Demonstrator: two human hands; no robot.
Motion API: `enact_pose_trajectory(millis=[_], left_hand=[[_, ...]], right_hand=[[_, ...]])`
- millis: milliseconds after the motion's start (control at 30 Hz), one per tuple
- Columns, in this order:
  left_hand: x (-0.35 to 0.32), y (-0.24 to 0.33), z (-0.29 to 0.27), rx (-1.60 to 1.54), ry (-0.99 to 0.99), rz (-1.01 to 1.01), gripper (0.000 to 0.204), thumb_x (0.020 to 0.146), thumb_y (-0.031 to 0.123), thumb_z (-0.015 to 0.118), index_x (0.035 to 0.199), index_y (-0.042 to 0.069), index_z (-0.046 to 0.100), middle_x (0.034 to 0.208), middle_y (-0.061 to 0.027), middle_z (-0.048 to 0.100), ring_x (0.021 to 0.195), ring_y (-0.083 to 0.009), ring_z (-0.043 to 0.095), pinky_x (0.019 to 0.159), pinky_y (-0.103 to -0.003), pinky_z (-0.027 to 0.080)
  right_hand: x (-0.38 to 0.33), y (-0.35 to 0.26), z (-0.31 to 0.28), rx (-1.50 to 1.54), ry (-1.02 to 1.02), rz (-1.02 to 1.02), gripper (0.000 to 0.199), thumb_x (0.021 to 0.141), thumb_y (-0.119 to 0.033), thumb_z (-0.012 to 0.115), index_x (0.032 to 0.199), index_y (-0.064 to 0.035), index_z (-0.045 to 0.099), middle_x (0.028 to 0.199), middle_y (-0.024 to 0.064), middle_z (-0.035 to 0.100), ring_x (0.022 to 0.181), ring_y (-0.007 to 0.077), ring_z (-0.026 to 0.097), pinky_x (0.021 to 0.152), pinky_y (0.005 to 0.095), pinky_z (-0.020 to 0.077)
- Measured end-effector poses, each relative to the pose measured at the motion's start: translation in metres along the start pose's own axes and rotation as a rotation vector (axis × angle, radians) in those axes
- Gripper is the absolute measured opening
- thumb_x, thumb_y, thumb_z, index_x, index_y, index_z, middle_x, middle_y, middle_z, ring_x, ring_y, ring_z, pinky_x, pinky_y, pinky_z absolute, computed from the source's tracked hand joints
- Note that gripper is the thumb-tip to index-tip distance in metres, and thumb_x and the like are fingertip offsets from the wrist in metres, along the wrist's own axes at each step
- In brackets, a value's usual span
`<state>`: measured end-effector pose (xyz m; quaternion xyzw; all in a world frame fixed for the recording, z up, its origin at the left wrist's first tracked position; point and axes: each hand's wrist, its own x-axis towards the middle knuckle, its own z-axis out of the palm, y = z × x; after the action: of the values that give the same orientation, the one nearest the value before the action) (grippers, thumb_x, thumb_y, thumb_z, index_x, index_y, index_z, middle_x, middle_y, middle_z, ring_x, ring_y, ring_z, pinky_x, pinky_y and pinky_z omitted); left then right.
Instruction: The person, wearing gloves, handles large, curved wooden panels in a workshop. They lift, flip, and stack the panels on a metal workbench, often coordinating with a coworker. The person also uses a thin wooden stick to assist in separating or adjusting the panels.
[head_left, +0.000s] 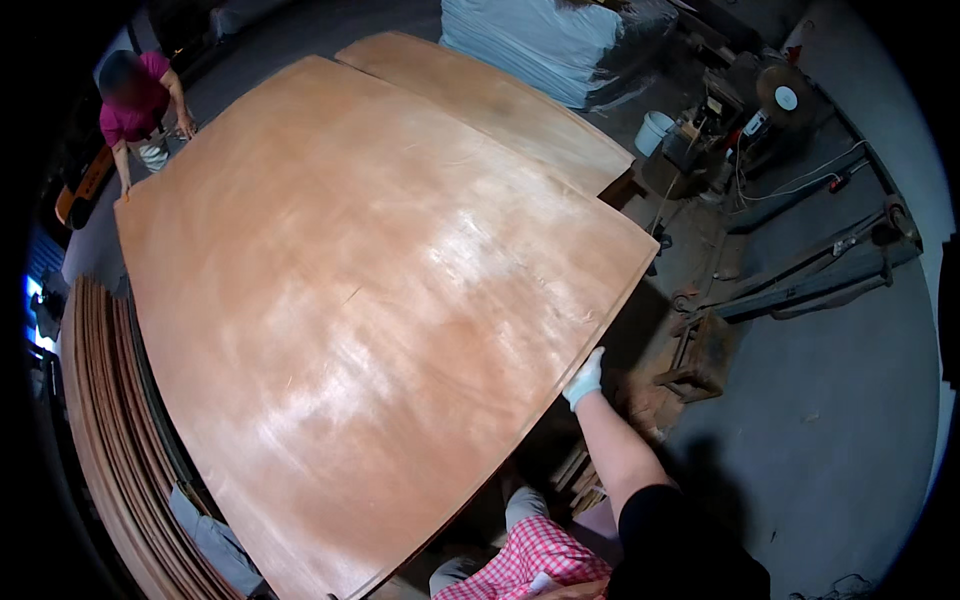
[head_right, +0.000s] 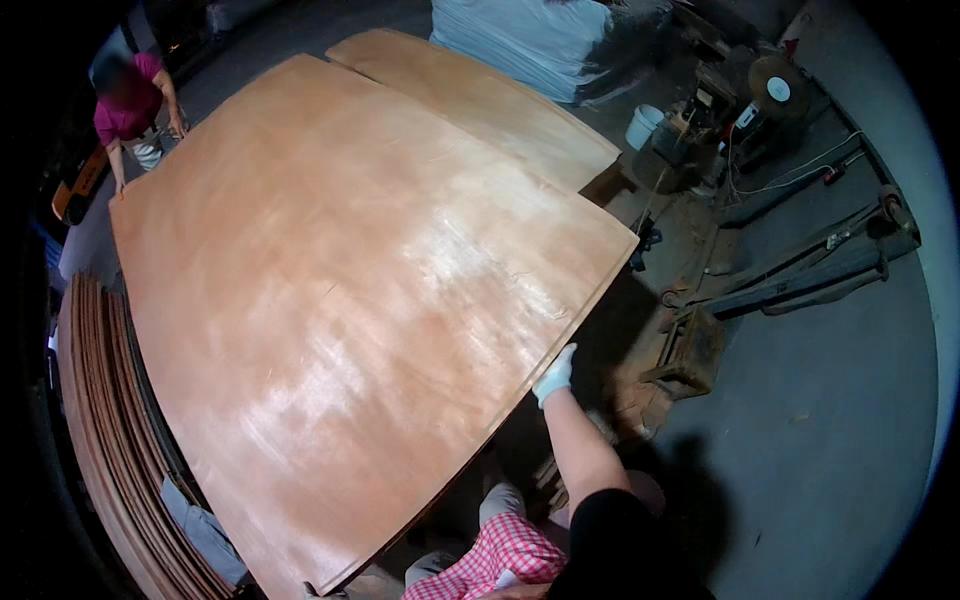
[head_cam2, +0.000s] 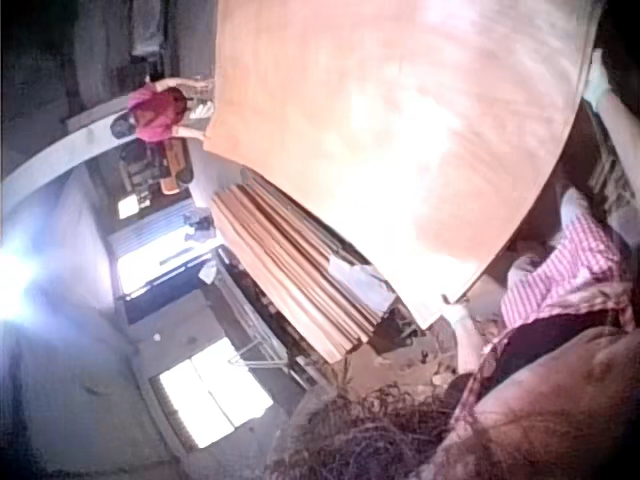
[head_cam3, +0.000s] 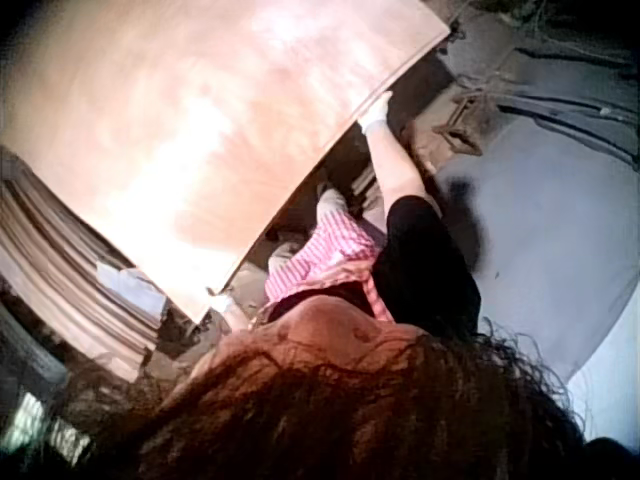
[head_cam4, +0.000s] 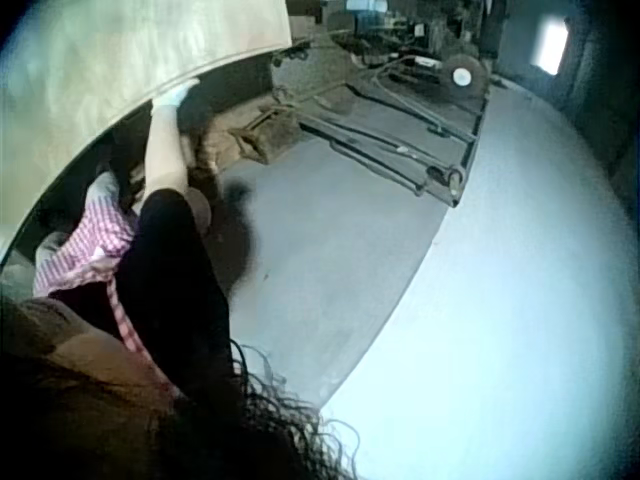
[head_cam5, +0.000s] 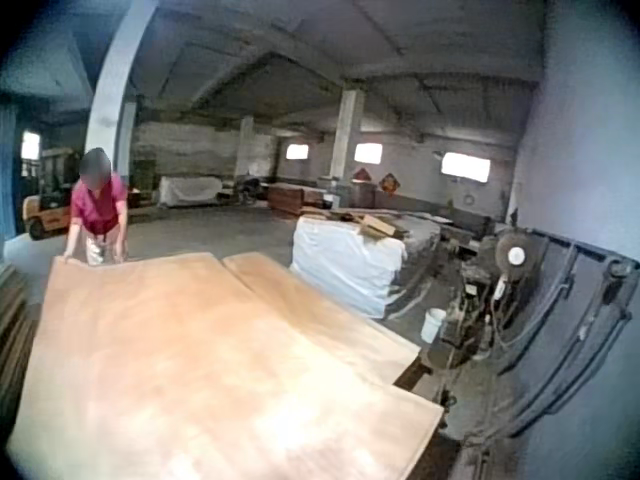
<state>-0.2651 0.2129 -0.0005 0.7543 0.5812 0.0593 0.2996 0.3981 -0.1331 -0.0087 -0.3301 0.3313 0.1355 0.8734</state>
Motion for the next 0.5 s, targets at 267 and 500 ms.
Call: enact_pose_trajectory(millis=[267, 500], left_hand=[[-0.043, 0.24, 0.217, -0.769, -0.401, -0.609, 0.06, 0.088, 0.035, 0.062, 0.134, 0.0, 0.046, 0.128, -0.0233, 0.052, 0.112, -0.0348, 0.052, 0.093, -0.044, 0.047], [-0.027, 0.283, 0.238, -0.785, -0.556, -0.604, 0.062, 0.088, 0.037, 0.062, 0.135, 0.0, 0.045, 0.13, -0.0228, 0.051, 0.114, -0.035, 0.05, 0.094, -0.044, 0.046]], right_hand=[[0.012, -0.008, -0.001, -0.308, 0.267, 0.002, 0.07, 0.098, -0.057, 0.027, 0.144, -0.0053, 0.037, 0.15, 0.0116, 0.037, 0.133, 0.0262, 0.04, 0.111, 0.0357, 0.0317], [0.099, -0.021, -0.094, -0.771, 0.745, -0.219, 0.065, 0.099, -0.051, 0.033, 0.14, -0.0014, 0.041, 0.142, 0.0128, 0.047, 0.126, 0.0284, 0.049, 0.105, 0.0372, 0.0402]])
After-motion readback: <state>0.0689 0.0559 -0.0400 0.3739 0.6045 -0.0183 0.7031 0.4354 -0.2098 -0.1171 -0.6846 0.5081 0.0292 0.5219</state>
